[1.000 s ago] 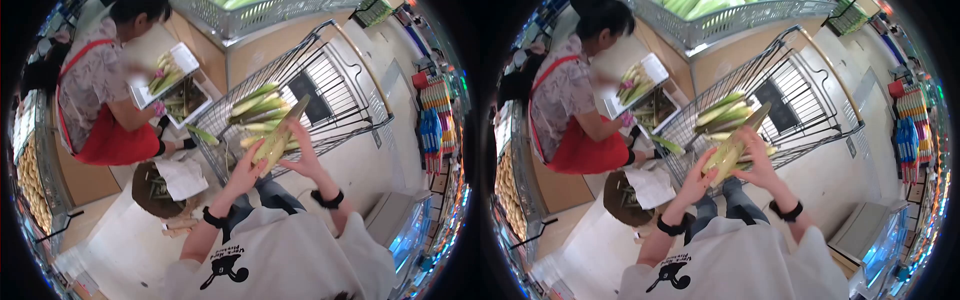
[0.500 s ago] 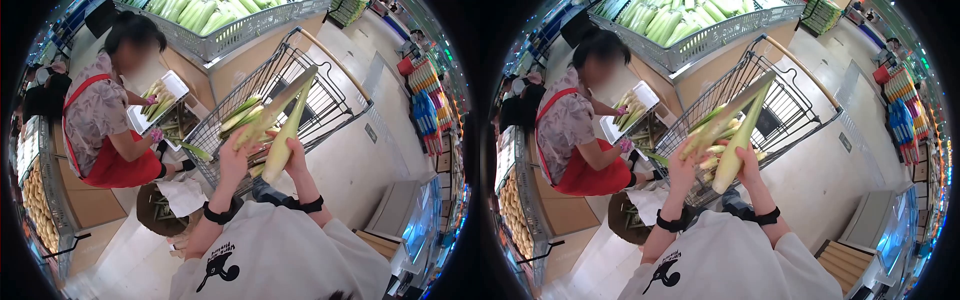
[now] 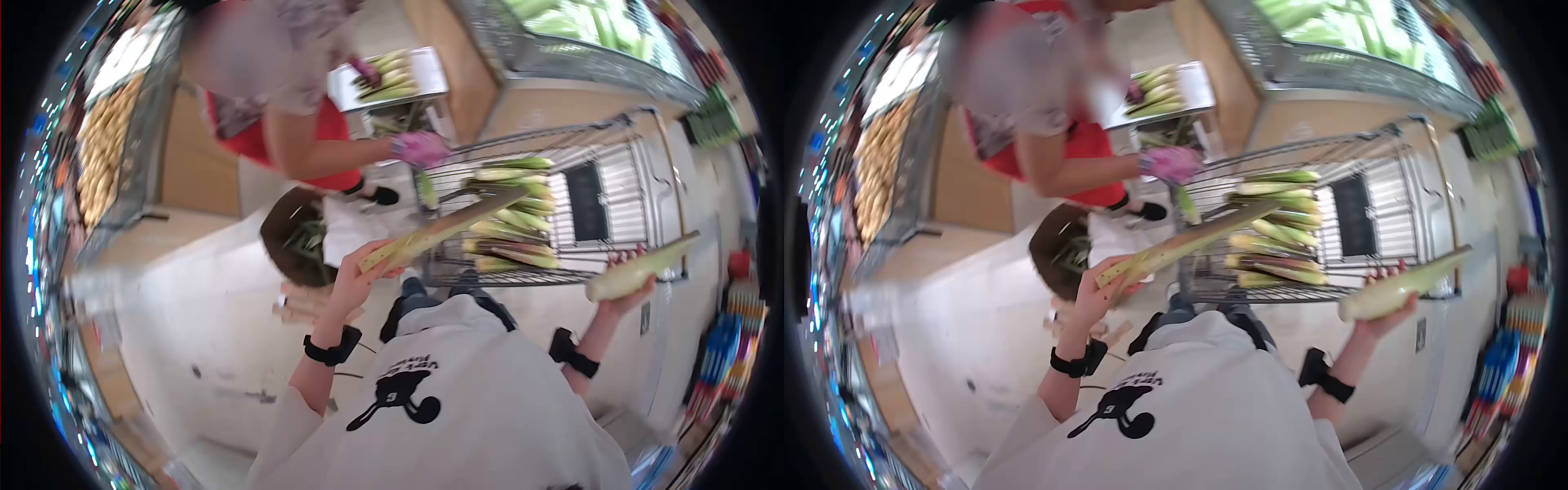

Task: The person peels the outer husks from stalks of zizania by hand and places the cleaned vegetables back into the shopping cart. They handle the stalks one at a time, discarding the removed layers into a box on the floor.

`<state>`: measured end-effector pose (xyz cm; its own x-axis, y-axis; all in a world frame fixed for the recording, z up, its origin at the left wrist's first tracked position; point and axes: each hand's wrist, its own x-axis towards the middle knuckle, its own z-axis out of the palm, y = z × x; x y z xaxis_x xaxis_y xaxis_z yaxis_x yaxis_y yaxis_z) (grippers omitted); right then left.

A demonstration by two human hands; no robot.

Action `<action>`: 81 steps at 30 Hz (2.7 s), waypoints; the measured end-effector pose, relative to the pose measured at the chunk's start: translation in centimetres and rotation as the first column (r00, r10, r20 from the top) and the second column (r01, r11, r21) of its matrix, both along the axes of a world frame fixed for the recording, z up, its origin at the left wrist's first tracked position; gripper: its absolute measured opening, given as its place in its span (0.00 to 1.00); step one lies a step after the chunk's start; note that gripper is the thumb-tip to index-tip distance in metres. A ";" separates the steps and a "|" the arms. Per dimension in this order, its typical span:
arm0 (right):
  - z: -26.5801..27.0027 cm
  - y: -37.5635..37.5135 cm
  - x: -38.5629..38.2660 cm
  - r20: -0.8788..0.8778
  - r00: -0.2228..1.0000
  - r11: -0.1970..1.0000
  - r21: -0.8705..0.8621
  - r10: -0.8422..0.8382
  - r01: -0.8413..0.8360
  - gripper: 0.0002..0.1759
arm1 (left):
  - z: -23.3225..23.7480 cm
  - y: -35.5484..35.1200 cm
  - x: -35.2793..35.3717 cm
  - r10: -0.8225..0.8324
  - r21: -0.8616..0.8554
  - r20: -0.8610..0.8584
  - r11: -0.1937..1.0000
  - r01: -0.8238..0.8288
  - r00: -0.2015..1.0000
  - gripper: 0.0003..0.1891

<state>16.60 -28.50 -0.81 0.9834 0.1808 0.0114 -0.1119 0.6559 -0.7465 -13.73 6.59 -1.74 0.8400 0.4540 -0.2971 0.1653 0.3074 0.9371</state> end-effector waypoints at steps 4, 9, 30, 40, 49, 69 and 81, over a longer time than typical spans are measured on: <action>0.3 1.4 -0.4 -0.124 0.991 0.983 -0.167 0.053 -0.074 0.38 | -4.9 1.2 -11.4 0.288 -0.038 -0.126 0.955 -0.295 0.949 0.14; -1.2 2.7 -0.6 -0.141 0.958 0.969 0.034 0.249 -0.247 0.40 | -8.8 4.0 -20.8 0.555 0.144 -0.327 0.829 -0.541 0.765 0.15; 6.7 14.3 -5.4 -0.137 0.981 0.962 -0.216 0.138 -0.166 0.27 | 8.3 -7.7 13.5 -0.497 0.475 -0.008 0.762 0.441 0.868 0.26; 5.3 12.9 -4.4 -0.023 0.982 0.746 -0.647 0.188 -0.158 0.21 | 7.4 -8.0 14.2 -0.704 0.505 -0.146 0.551 0.665 0.695 0.18; 5.5 12.9 -3.8 -0.086 0.963 0.871 -0.412 0.257 -0.269 0.26 | 3.8 -9.3 15.3 -0.574 0.335 -0.005 0.771 0.542 0.819 0.12; 2.0 13.4 -2.6 -0.090 0.987 0.990 0.039 0.136 -0.133 0.38 | 3.0 -10.3 19.3 -0.379 0.494 0.209 0.837 0.237 0.902 0.08; -0.4 9.2 -2.1 -0.125 0.821 0.337 -0.869 0.556 -0.361 0.45 | -1.9 -1.4 9.4 0.006 0.238 0.085 0.971 -0.026 0.996 0.12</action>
